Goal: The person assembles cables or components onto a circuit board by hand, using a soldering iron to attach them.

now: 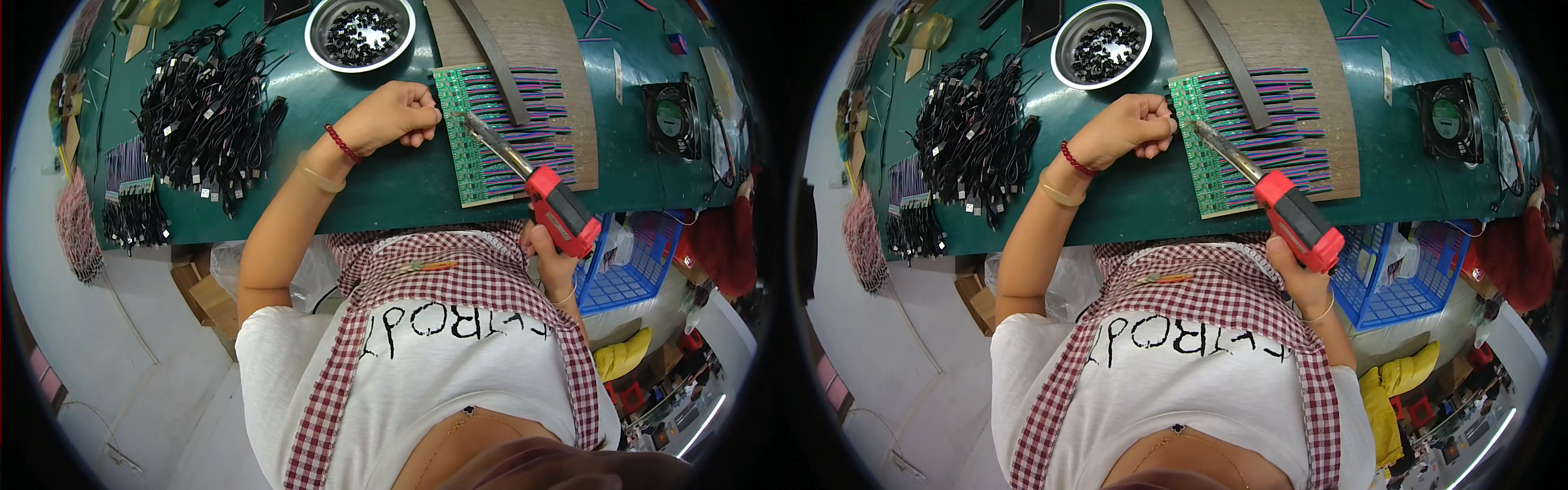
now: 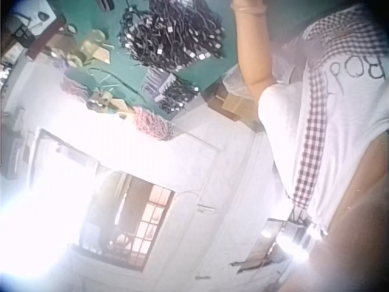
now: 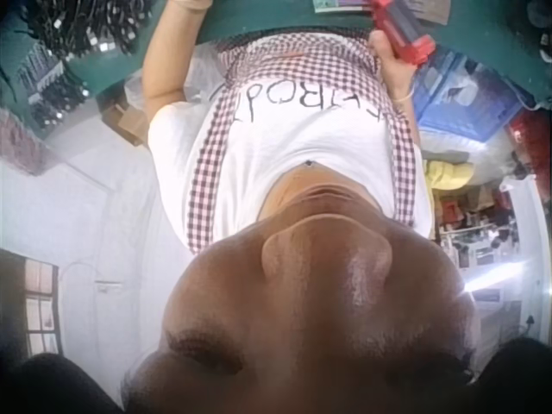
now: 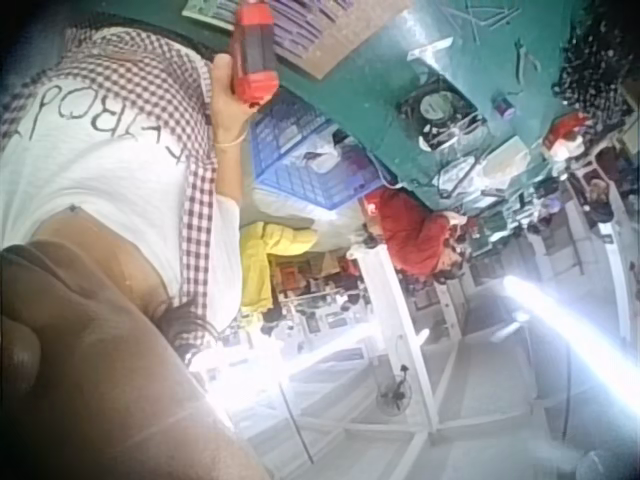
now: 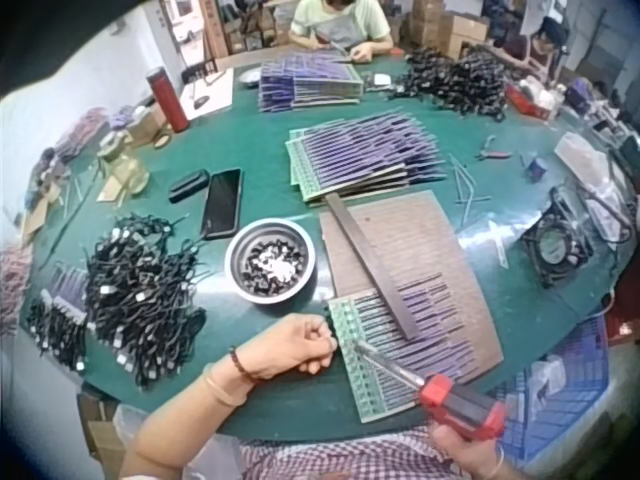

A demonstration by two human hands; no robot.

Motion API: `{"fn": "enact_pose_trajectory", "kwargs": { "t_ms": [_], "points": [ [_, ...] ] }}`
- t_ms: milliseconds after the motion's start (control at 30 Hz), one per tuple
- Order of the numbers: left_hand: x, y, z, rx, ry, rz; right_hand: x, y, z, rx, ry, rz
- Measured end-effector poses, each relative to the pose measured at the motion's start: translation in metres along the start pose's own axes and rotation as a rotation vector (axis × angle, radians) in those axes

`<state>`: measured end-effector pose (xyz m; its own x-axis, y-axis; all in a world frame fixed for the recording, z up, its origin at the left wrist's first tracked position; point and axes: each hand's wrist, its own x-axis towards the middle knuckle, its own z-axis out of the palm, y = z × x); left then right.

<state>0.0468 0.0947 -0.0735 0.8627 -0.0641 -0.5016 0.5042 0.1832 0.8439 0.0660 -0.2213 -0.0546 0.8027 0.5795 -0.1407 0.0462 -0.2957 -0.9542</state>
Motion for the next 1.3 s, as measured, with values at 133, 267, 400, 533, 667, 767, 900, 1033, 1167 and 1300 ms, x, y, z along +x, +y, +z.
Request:
{"fn": "enact_pose_trajectory", "kwargs": {
  "t_ms": [133, 267, 400, 533, 667, 767, 900, 1033, 1167, 1300],
  "points": [
    [0.0, 0.0, 0.0, 0.003, -0.001, 0.005, 0.004, -0.007, 0.003, 0.082, 0.012, 0.089],
    [-0.001, 0.001, 0.002, -0.001, 0.01, 0.012, -0.001, 0.003, -0.001, -0.022, -0.023, 0.026],
    [-0.001, 0.001, 0.002, 0.013, 0.017, 0.008, -0.005, 0.007, -0.002, -0.068, -0.042, 0.0],
    [-0.002, 0.002, 0.003, 0.018, 0.031, 0.011, 0.001, -0.015, 0.003, 0.058, 0.022, 0.065],
    [-0.002, 0.002, 0.003, 0.03, 0.028, 0.016, 0.0, -0.012, 0.0, 0.138, 0.032, 0.069],
    [-0.003, 0.003, 0.002, 0.05, 0.033, 0.008, 0.0, -0.012, -0.001, 0.151, 0.012, 0.07],
    [-0.008, 0.005, 0.002, 0.088, 0.042, 0.026, 0.0, -0.015, 0.0, 0.178, 0.057, 0.077],
    [-0.023, 0.03, -0.011, 0.315, 0.085, 0.05, 0.003, -0.018, -0.004, 0.237, 0.085, 0.047],
    [0.0, 0.034, -0.031, 1.17, 0.736, 0.534, 0.01, -0.024, -0.005, 0.319, 0.108, 0.031],
    [0.015, 0.038, -0.04, 1.508, 0.704, 0.415, 0.013, -0.027, -0.006, 0.323, 0.106, -0.003]
  ]
}}
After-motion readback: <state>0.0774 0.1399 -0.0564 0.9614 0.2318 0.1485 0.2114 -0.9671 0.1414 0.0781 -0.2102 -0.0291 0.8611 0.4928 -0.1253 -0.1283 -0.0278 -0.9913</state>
